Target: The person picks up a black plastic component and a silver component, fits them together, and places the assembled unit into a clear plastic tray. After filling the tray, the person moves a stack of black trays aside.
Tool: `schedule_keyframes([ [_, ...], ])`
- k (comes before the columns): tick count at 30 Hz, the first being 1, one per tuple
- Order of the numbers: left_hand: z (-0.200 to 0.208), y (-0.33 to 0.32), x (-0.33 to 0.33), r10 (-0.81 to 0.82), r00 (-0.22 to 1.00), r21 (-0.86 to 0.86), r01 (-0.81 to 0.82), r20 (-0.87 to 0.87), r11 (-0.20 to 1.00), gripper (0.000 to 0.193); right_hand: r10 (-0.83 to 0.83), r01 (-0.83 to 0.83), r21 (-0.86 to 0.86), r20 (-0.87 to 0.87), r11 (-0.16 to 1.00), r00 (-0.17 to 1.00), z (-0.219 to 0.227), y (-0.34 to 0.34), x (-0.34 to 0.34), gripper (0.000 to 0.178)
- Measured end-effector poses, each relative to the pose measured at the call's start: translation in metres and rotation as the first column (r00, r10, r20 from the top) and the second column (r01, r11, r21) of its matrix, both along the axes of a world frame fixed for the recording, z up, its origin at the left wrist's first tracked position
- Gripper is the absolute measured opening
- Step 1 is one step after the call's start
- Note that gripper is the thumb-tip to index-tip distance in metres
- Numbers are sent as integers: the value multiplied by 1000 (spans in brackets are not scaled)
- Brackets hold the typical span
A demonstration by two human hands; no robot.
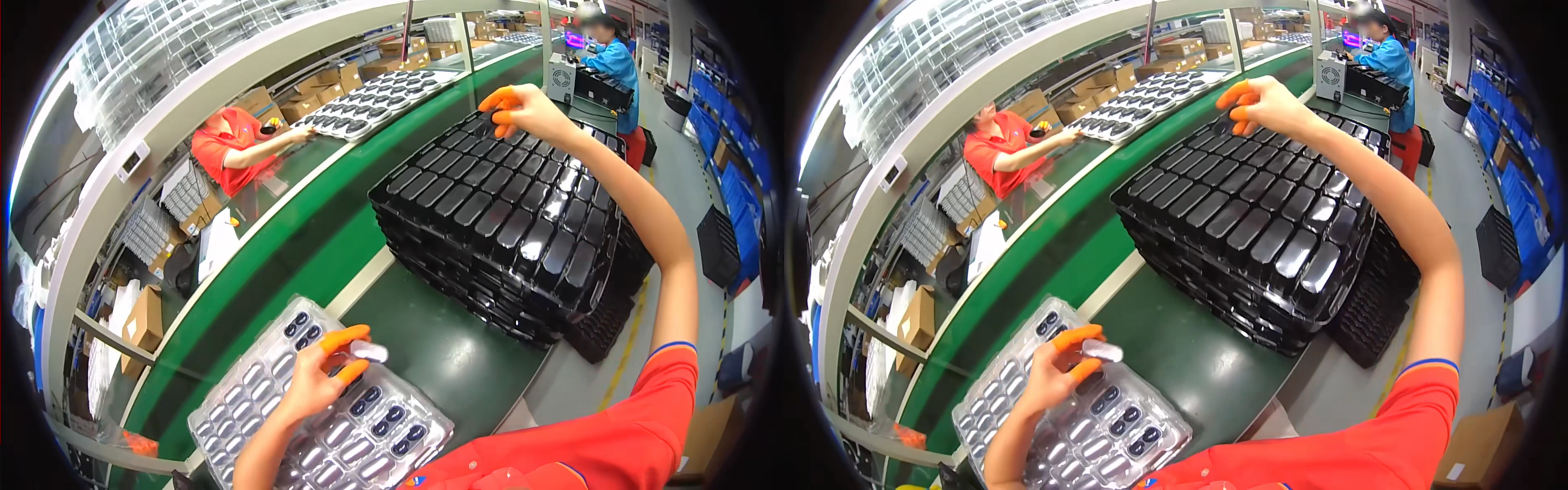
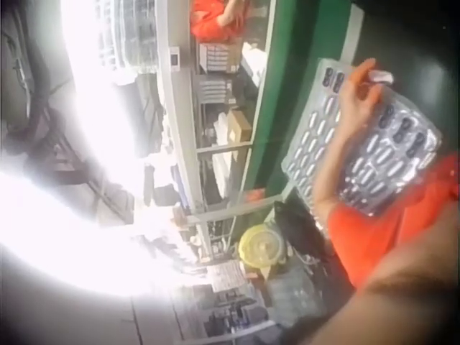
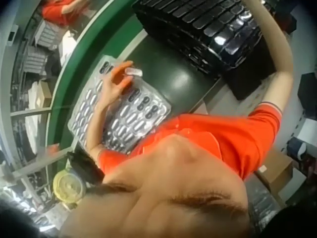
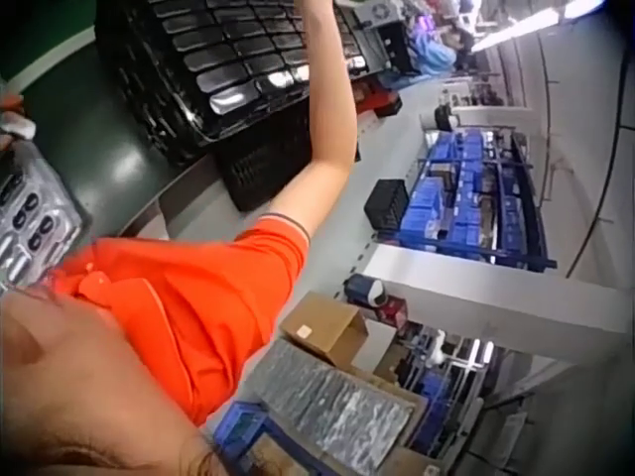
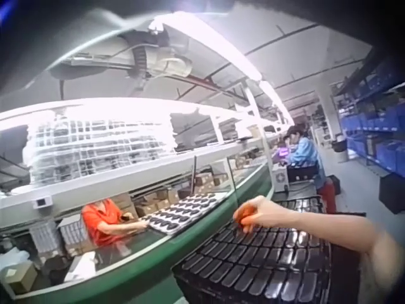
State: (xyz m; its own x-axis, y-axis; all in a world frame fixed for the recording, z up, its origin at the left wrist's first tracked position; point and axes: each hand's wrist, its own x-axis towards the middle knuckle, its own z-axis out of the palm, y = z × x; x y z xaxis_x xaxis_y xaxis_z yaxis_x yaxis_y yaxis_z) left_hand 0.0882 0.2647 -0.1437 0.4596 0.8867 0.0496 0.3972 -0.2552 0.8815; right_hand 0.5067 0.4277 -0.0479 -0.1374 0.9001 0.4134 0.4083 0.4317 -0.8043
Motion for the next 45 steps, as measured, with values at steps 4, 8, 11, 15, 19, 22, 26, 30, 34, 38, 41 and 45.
schedule_keyframes([
  [4,-5,-13,17,-68,935,-193,142,347,971,41,267,-323,-196,-265,926,927,1,-116,-57,21],
  [8,-2,-35,31,-74,880,-251,212,468,944,40,270,-348,-230,-310,909,911,-24,-190,-106,20],
  [11,2,-46,40,-80,855,-305,269,513,914,39,203,-273,-171,-341,947,918,-53,-220,-126,19],
  [15,-6,-50,35,-147,877,-258,289,456,922,40,169,-210,-71,-379,975,910,-95,-220,-153,19],
  [19,-8,-51,34,-82,862,-300,261,500,918,39,144,-146,28,-441,989,886,-117,-222,-172,19],
  [22,-8,-52,35,-56,866,-281,221,497,934,38,97,-67,91,-371,994,923,-124,-224,-180,18],
  [26,-14,-51,36,-57,830,-220,212,555,952,38,22,12,97,-344,995,939,-129,-226,-186,17],
  [30,-13,-52,34,-45,840,-207,185,541,961,38,60,-39,64,-382,997,922,-136,-224,-190,18],
  [34,-16,-51,35,-53,833,-152,163,550,975,34,92,-117,-18,-505,993,858,-137,-222,-190,18],
  [38,-21,-48,40,0,818,-156,109,575,982,27,63,-6,146,-387,989,920,-144,-225,-193,18],
  [41,-25,-46,39,143,877,-176,-68,458,982,18,-33,77,77,-464,994,885,-147,-223,-206,25],
  [45,-28,-50,43,105,884,-52,-91,456,994,15,78,-134,-125,-376,983,923,-153,-214,-199,31],
])
